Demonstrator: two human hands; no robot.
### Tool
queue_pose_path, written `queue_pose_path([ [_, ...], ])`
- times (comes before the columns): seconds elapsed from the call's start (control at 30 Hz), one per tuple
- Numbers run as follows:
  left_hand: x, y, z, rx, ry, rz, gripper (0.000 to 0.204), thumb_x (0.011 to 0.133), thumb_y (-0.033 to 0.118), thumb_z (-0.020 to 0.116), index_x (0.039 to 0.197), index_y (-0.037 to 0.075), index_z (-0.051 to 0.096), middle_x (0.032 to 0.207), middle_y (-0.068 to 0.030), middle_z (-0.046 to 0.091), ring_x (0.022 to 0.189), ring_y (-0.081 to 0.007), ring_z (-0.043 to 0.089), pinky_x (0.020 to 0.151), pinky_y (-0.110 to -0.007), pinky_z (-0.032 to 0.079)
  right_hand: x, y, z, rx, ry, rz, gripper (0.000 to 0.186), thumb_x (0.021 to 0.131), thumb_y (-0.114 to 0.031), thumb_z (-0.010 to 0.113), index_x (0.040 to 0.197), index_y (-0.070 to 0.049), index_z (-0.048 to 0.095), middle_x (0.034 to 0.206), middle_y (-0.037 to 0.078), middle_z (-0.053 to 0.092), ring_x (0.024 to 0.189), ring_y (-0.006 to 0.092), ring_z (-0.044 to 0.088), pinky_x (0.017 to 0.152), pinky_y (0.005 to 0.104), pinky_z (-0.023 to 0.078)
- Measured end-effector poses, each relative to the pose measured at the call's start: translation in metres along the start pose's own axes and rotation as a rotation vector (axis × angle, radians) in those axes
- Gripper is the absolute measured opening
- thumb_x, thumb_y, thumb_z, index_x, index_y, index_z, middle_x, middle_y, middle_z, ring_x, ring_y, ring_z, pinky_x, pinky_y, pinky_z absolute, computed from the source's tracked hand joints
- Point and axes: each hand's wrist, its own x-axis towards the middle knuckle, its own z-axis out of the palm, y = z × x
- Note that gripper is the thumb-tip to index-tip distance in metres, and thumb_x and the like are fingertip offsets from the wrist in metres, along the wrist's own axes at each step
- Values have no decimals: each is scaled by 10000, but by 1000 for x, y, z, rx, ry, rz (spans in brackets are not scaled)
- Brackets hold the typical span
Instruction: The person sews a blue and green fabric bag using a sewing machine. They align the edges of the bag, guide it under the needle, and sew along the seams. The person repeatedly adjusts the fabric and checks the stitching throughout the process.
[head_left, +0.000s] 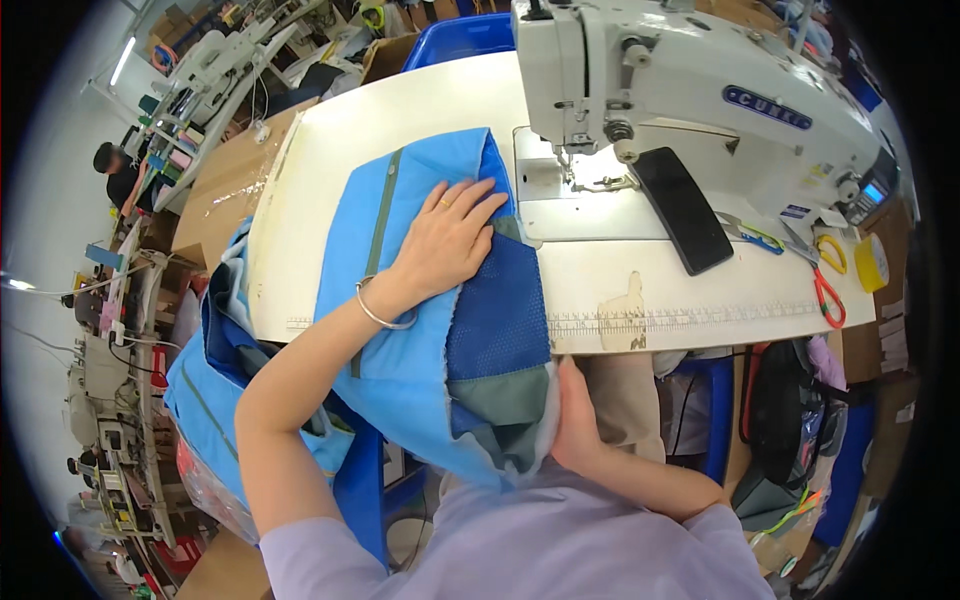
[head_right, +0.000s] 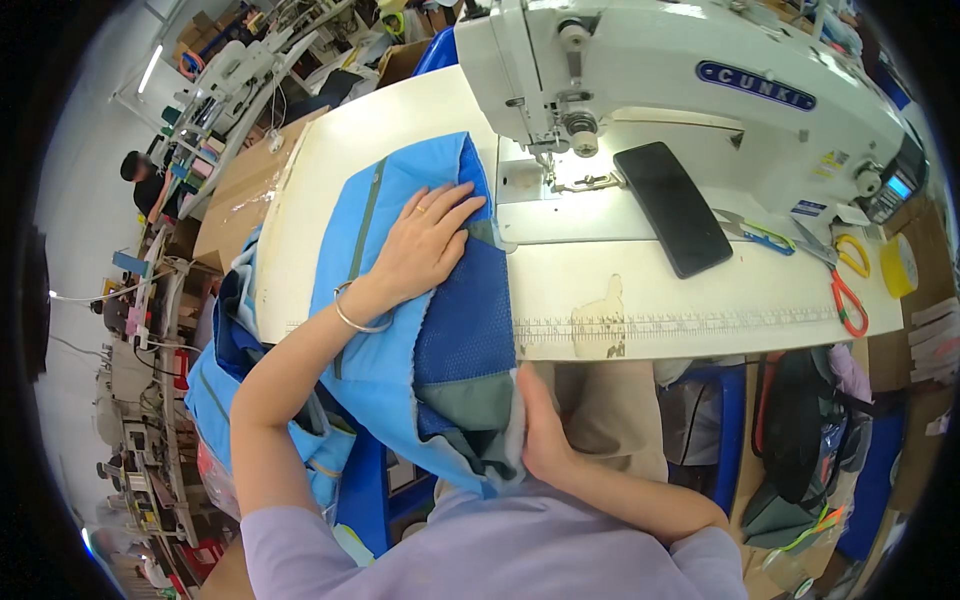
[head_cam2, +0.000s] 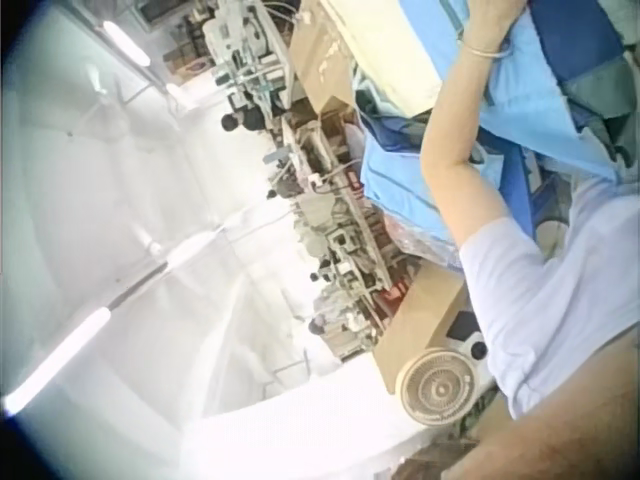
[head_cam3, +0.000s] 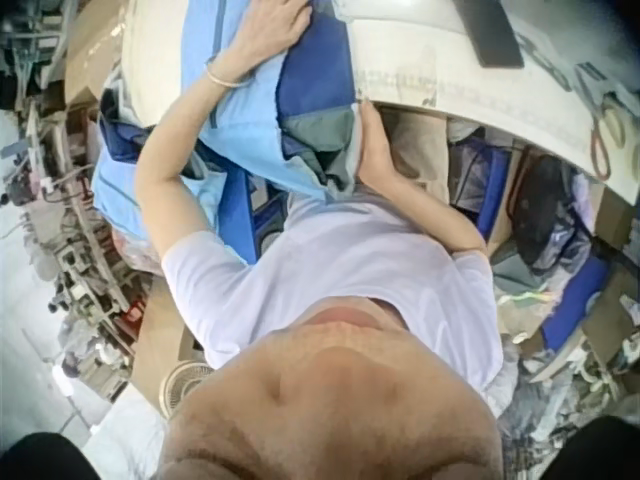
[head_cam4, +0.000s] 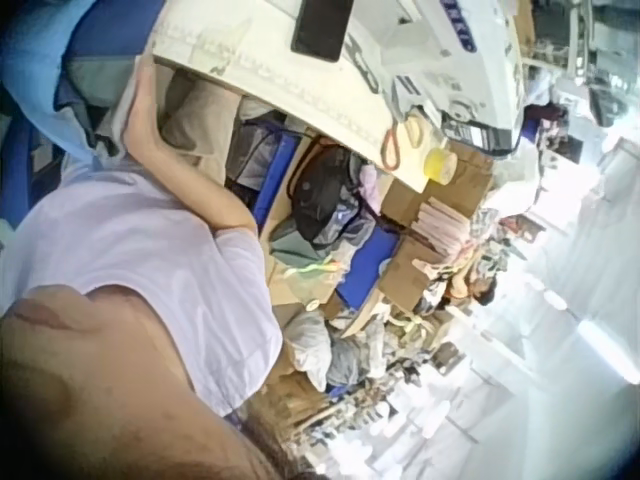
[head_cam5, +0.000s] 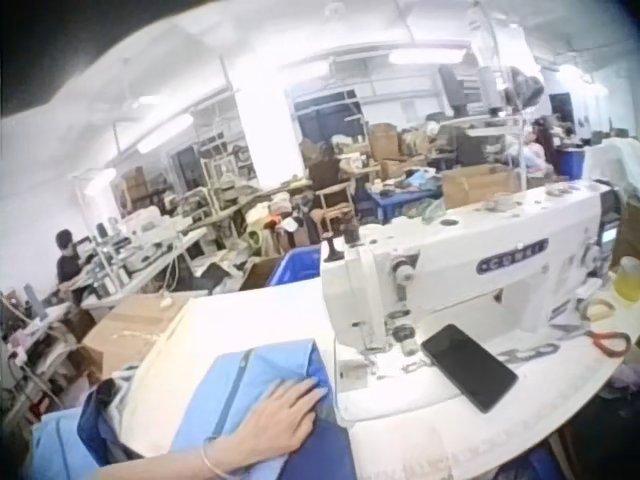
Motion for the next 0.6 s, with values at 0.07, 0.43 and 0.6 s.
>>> queue_pose_path([
  [0.07, 8, -3, -1, -82, -68, -58, 493, 927, 137, 565, 1408, 29, 571, 1513, -165, 535, 1383, -375, 496, 1198, -519, 346, -7, -21, 14, -394, -61, -54, 384, 1063, -303, 629, 805, -19, 641, 737, -61, 543, 723, 53, 448, 627, 293, 401],
  [0.43, 46, -9, 21, -205, -73, 31, 579, 882, 160, 538, 1426, -37, 531, 1529, -216, 503, 1425, -394, 456, 1228, -508, 318, -16, -8, -8, -606, -189, -217, 304, 1037, -183, 668, 808, 15, 662, 571, 8, 515, 532, 96, 448, 493, 311, 381],
  [0.6, 80, -10, 34, -215, -80, 132, 518, 886, 190, 528, 1329, -73, 586, 1388, -220, 590, 1337, -382, 526, 1184, -520, 367, -11, -22, -10, -644, -197, -198, 261, 1039, -165, 652, 849, 13, 658, 608, 21, 554, 545, 125, 495, 527, 317, 415],
])
